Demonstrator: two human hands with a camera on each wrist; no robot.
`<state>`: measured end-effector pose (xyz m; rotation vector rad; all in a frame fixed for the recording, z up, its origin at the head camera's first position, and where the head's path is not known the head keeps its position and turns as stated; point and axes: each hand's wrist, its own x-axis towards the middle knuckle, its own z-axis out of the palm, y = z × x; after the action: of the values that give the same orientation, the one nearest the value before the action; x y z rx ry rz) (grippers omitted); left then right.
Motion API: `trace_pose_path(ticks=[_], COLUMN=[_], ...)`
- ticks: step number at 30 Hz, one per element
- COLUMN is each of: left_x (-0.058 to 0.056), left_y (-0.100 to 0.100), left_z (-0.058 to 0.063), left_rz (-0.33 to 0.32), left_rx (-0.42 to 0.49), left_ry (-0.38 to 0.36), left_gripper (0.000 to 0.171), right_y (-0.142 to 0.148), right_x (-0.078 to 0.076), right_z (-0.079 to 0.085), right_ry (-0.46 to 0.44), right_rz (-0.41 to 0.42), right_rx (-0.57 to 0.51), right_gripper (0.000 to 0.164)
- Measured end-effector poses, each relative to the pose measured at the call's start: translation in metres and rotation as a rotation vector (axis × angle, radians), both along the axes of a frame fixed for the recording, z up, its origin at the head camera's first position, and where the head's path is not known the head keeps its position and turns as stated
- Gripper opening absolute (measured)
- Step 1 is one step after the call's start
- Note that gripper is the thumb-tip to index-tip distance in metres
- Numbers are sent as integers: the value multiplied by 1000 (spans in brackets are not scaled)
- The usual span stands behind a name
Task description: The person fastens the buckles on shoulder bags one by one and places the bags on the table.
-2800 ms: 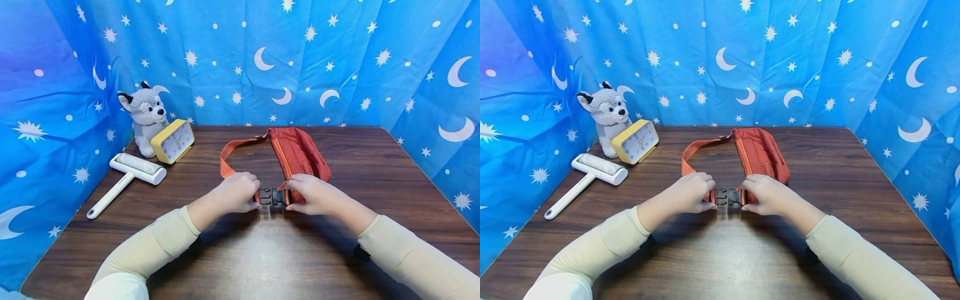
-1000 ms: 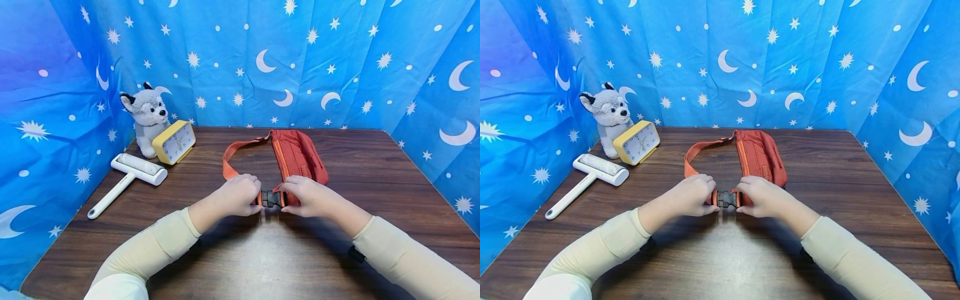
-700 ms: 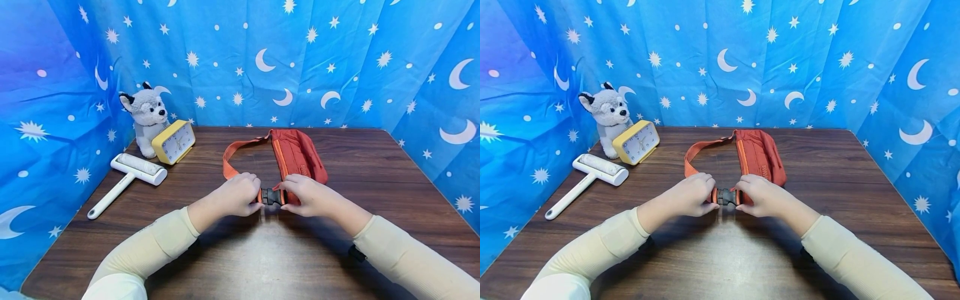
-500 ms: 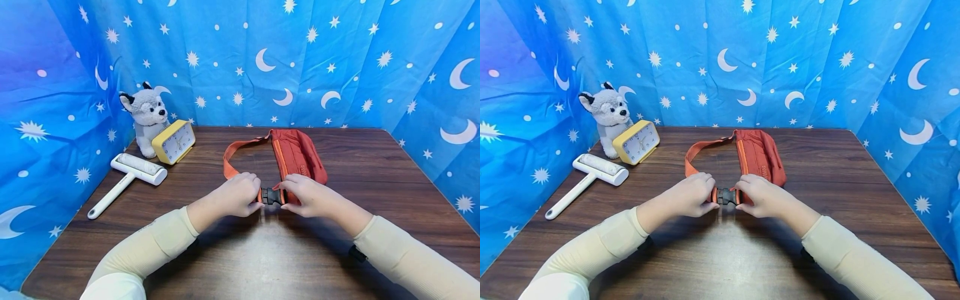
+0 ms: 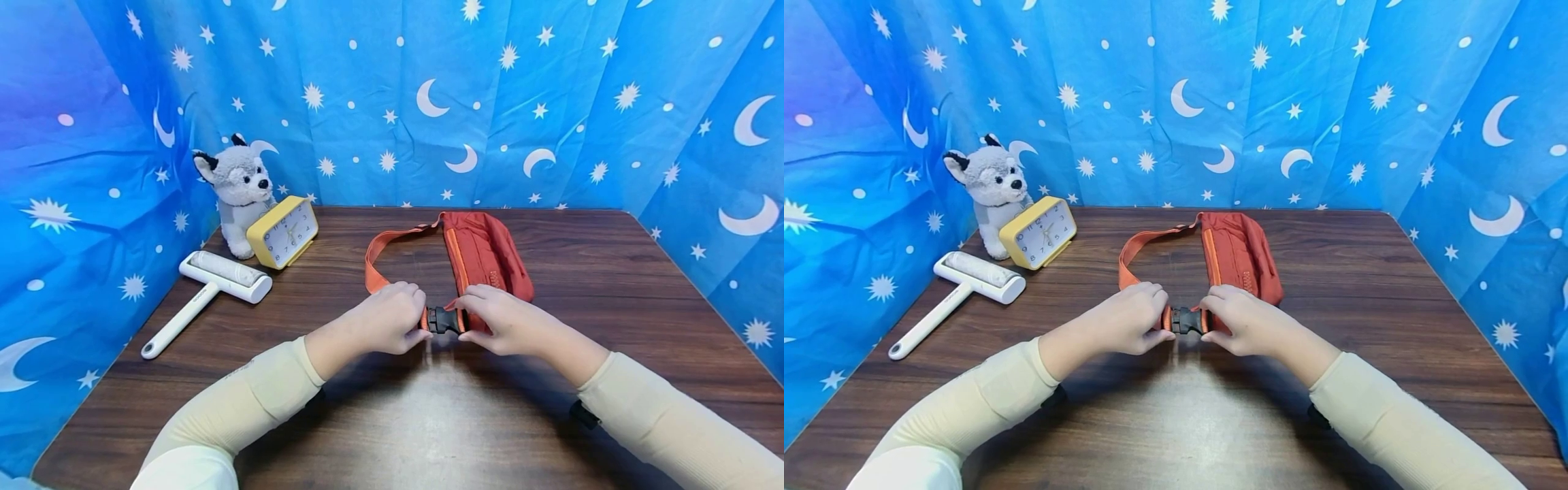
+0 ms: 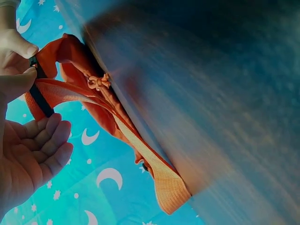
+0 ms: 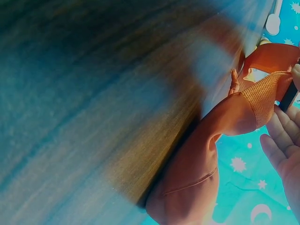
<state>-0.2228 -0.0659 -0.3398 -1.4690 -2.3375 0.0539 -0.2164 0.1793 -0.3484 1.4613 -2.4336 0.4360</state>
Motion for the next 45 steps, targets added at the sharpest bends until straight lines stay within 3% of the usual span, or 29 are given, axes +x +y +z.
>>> trace_pose_path(ticks=[6, 12, 16, 25, 45], left_x=[-1, 0, 0, 1, 2], left_y=[0, 0, 0, -1, 0], left_z=[1, 1, 1, 0, 4], left_rz=[-1, 34, 52, 30, 45], left_rx=[10, 5, 4, 18, -11], left_ry=[-40, -89, -108, -125, -138], left_gripper=[35, 37, 37, 37, 37], right_y=[0, 0, -1, -2, -2], right_x=[0, -1, -1, 0, 1], right_z=[0, -1, -3, -9, -8], right_ry=[-23, -92, -87, -114, -96], right_rz=[-5, -6, -4, -6, 9], right_rx=[0, 22, 9, -17, -31], right_gripper=[40, 39, 39, 37, 37])
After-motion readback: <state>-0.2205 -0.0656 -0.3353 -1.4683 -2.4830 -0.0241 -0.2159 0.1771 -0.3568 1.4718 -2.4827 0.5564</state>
